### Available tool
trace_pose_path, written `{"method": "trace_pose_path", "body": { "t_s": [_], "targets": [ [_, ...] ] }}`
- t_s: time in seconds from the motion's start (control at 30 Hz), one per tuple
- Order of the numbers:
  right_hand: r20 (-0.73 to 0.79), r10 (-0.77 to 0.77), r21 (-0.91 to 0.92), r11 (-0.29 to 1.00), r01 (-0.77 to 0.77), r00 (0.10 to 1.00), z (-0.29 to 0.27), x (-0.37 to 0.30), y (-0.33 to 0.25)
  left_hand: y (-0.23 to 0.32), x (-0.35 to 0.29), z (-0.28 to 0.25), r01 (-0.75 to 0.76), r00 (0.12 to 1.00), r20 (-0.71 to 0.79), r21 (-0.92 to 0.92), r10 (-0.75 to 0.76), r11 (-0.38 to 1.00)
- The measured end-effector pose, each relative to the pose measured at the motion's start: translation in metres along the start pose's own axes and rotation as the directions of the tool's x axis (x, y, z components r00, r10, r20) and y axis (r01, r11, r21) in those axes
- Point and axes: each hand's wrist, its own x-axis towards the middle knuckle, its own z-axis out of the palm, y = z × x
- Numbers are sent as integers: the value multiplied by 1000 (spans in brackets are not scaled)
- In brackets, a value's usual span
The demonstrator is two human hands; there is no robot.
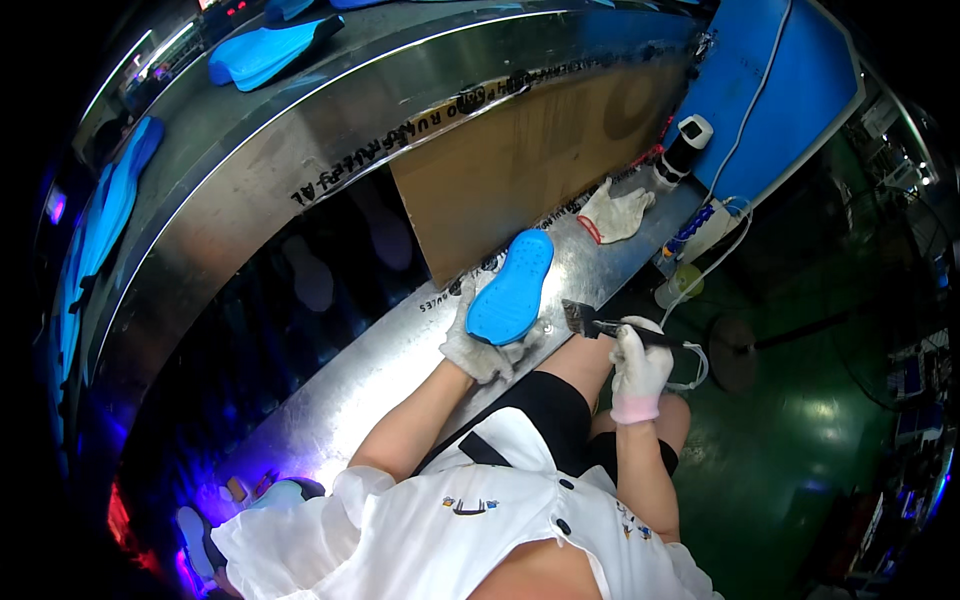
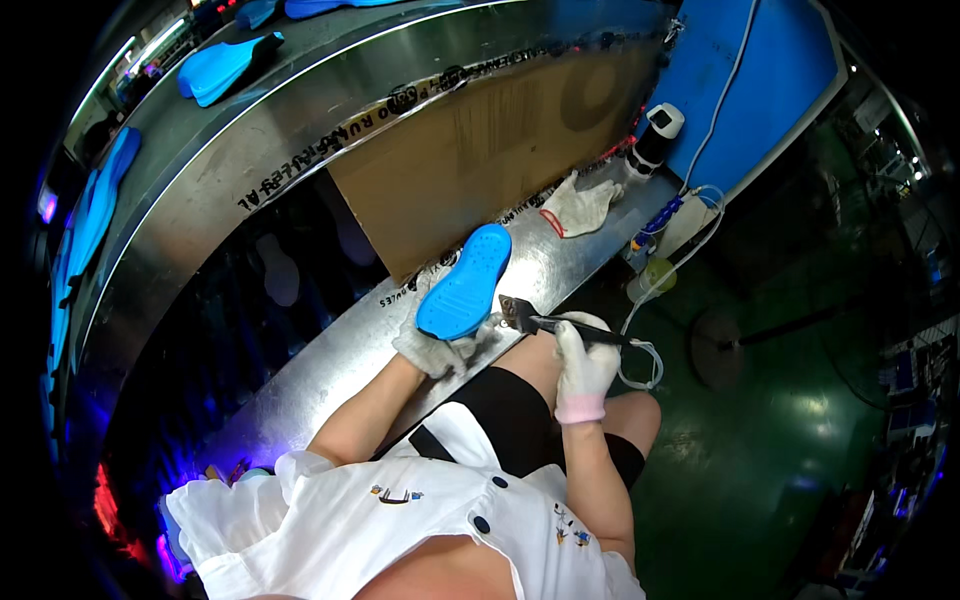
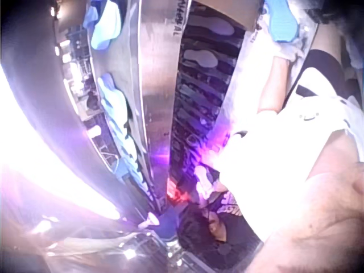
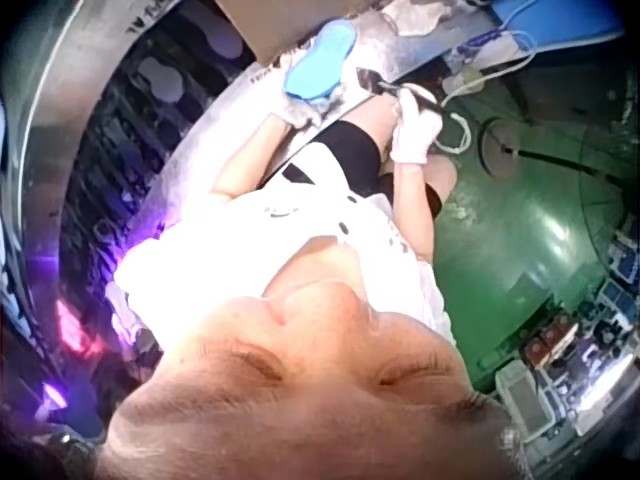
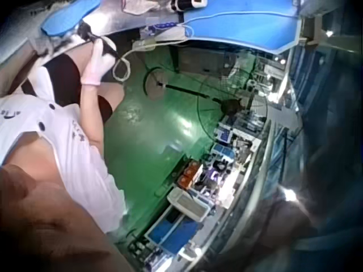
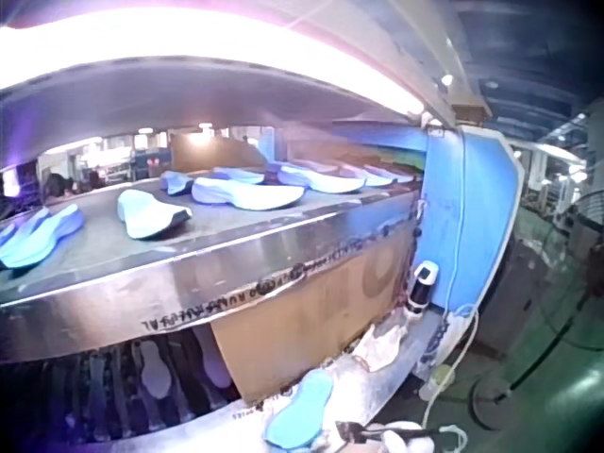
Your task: The person picks up a blue shoe sole, applies glue to the bottom surface using a brush, and then places the sole onto a conveyor belt.
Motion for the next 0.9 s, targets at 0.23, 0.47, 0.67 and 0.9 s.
{"method": "trace_pose_path", "body": {
  "t_s": [0.23, 0.47, 0.67, 0.9],
  "targets": [
    [150, -234, -591, 758, 277, 961, 21, 50, 24, -53, 13, 21, -89, 991, 114, 242, 62, 966],
    [612, -256, -537, 561, 631, 748, 40, -35, -65, -35, 7, 31, -318, 922, 291, 193, 255, 928],
    [571, -658, -438, 260, 860, 490, 52, -16, -57, -71, 2, 31, -430, 890, 303, 309, 341, 848],
    [343, -648, -382, 566, 731, 681, 39, -5, -56, -69, -5, 38, -259, 880, 450, 190, 151, 947]
  ]
}}
